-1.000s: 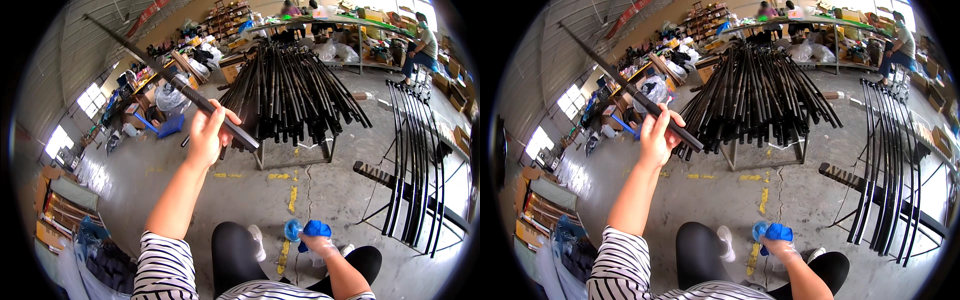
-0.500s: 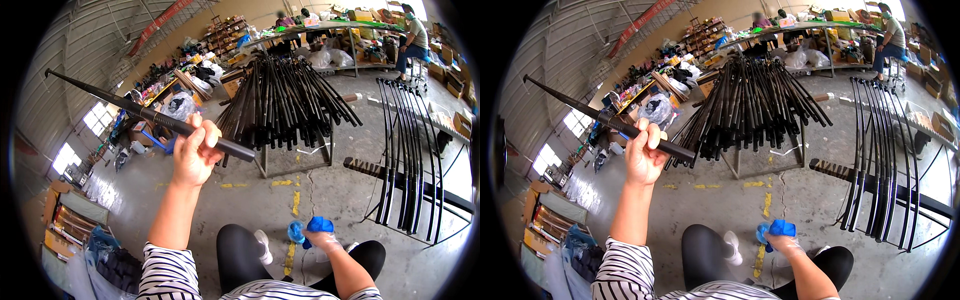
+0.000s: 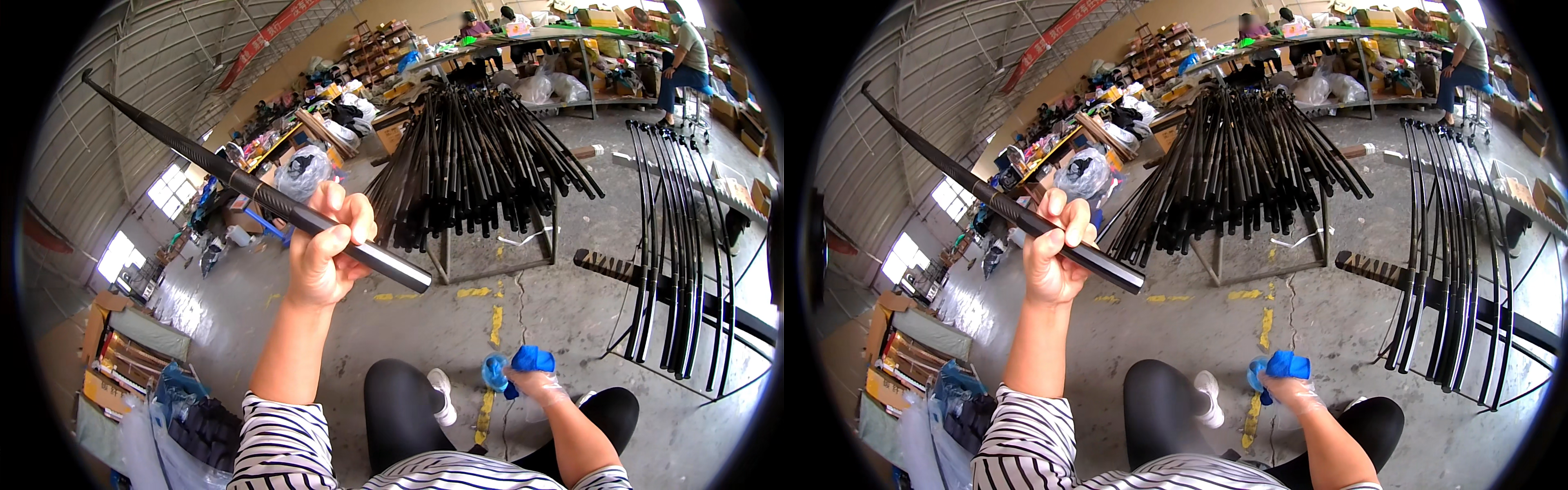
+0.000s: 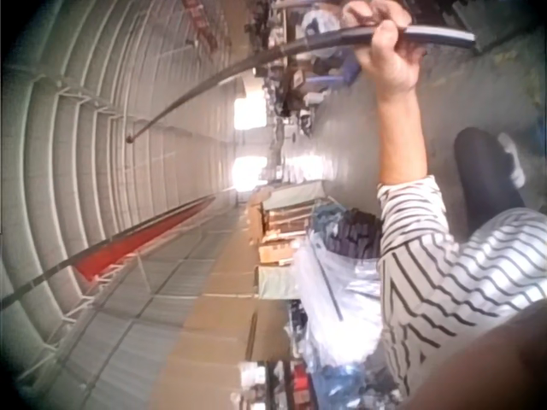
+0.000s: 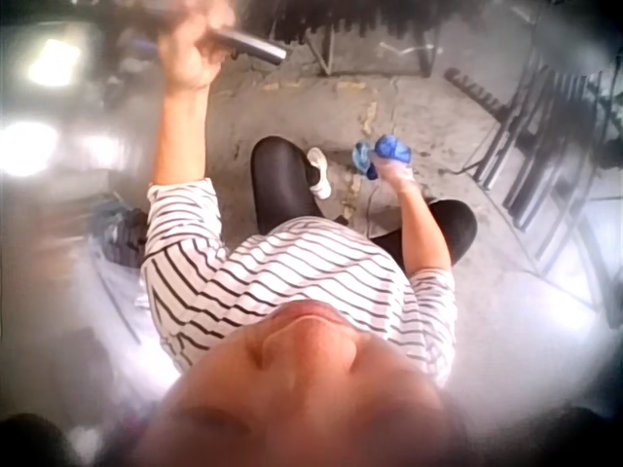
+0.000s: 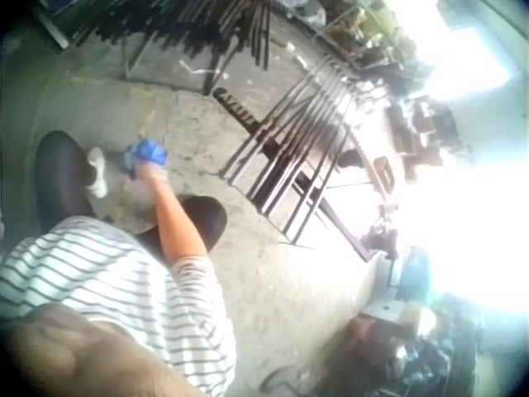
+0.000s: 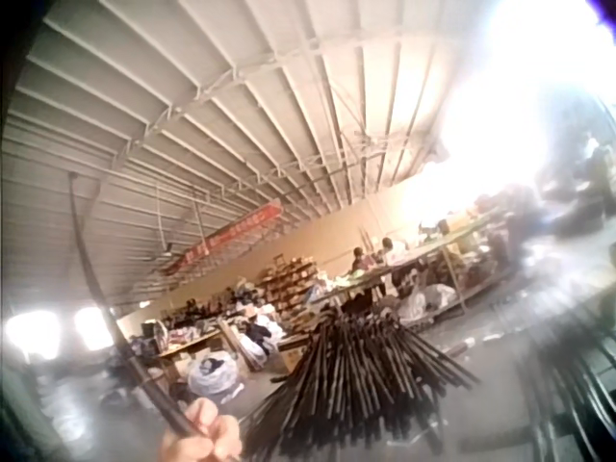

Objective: The person cleans long black rods by picking them up from a large pile, wiping the entire length with a blue cloth, and then placing them onto a metal rack one by one.

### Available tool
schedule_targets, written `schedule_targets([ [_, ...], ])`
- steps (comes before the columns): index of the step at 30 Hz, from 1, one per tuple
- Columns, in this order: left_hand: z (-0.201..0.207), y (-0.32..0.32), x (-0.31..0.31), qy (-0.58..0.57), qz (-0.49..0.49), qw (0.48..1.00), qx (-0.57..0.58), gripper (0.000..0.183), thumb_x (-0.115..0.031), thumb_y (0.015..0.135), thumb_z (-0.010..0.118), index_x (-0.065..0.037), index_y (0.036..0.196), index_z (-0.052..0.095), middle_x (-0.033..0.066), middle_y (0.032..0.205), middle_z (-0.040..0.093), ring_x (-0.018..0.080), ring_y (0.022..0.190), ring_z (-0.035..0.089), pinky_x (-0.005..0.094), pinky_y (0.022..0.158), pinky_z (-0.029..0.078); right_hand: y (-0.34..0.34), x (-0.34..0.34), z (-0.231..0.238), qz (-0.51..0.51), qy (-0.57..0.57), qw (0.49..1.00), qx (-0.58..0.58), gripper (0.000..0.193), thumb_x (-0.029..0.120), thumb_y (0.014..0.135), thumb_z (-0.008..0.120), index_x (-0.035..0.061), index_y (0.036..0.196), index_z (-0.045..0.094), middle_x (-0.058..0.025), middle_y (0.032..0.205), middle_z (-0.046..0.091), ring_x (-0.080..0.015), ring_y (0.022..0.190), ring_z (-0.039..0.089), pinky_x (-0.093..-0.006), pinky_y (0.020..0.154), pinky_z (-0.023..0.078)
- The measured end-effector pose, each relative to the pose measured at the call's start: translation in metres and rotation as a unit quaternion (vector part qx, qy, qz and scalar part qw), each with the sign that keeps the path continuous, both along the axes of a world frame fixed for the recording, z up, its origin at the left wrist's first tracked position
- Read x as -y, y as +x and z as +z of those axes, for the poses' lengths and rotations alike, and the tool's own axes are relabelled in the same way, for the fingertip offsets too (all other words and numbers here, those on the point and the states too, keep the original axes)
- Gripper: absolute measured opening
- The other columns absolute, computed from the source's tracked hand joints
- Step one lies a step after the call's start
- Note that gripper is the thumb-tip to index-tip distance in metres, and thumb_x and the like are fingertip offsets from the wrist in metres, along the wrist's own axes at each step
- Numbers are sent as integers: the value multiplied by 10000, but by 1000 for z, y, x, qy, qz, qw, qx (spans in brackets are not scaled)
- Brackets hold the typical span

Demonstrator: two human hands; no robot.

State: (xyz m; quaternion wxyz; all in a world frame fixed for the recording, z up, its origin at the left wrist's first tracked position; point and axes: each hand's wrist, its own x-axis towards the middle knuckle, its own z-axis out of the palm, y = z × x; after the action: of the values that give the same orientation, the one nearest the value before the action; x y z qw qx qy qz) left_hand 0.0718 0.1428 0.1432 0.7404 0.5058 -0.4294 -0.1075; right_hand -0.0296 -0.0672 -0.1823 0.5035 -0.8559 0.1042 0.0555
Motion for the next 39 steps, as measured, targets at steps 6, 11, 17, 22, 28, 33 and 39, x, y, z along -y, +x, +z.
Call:
schedule_targets([
  [6,-3,9,-10,3,-57,998,-38,294,-101,706,607,-159,867,368,41,689,455,58,468,324,182,331,279,1,-4,11,3,-15,1000,19,259,287,728,679,55,675,577,-99,573,568,-199,508,580,-318,491,448],
  [11,-6,23,-24,17,-96,993,-67,308,-72,625,562,-148,836,352,50,636,466,113,506,359,223,375,265,4,-3,20,9,-18,1000,2,258,267,725,669,42,656,565,-101,530,554,-196,470,576,-305,467,452],
  [17,8,26,-72,31,-34,997,-66,268,-101,567,579,-116,719,358,36,535,441,117,507,342,236,473,280,1,-6,21,-13,29,999,-5,250,252,747,653,54,620,569,-44,495,540,-160,414,530,-299,429,430],
  [22,5,29,-137,63,74,992,-81,200,-117,629,533,-108,742,368,9,488,392,97,487,291,223,434,243,-3,-7,6,-50,71,995,-51,250,249,755,662,56,660,535,-20,577,505,-132,509,461,-310,486,393],
  [28,-27,25,-167,103,125,985,-55,181,-216,814,513,-72,888,431,-23,431,376,68,422,274,219,449,265,1,-17,9,-55,26,987,-150,270,269,754,668,54,661,535,-12,588,502,-116,519,443,-312,482,385],
  [33,-48,29,-181,129,181,971,-89,158,-202,812,520,-66,848,446,-21,427,381,58,402,272,205,447,238,2,-21,1,-63,9,985,-158,320,341,749,661,46,677,559,-39,630,542,-141,575,491,-323,548,406],
  [39,-83,37,-193,77,215,966,-121,90,-127,847,528,-70,865,460,-31,472,397,45,392,299,196,406,218,2,-19,-27,-68,41,991,-109,263,253,748,673,66,662,508,-4,637,500,-117,560,450,-302,508,382],
])
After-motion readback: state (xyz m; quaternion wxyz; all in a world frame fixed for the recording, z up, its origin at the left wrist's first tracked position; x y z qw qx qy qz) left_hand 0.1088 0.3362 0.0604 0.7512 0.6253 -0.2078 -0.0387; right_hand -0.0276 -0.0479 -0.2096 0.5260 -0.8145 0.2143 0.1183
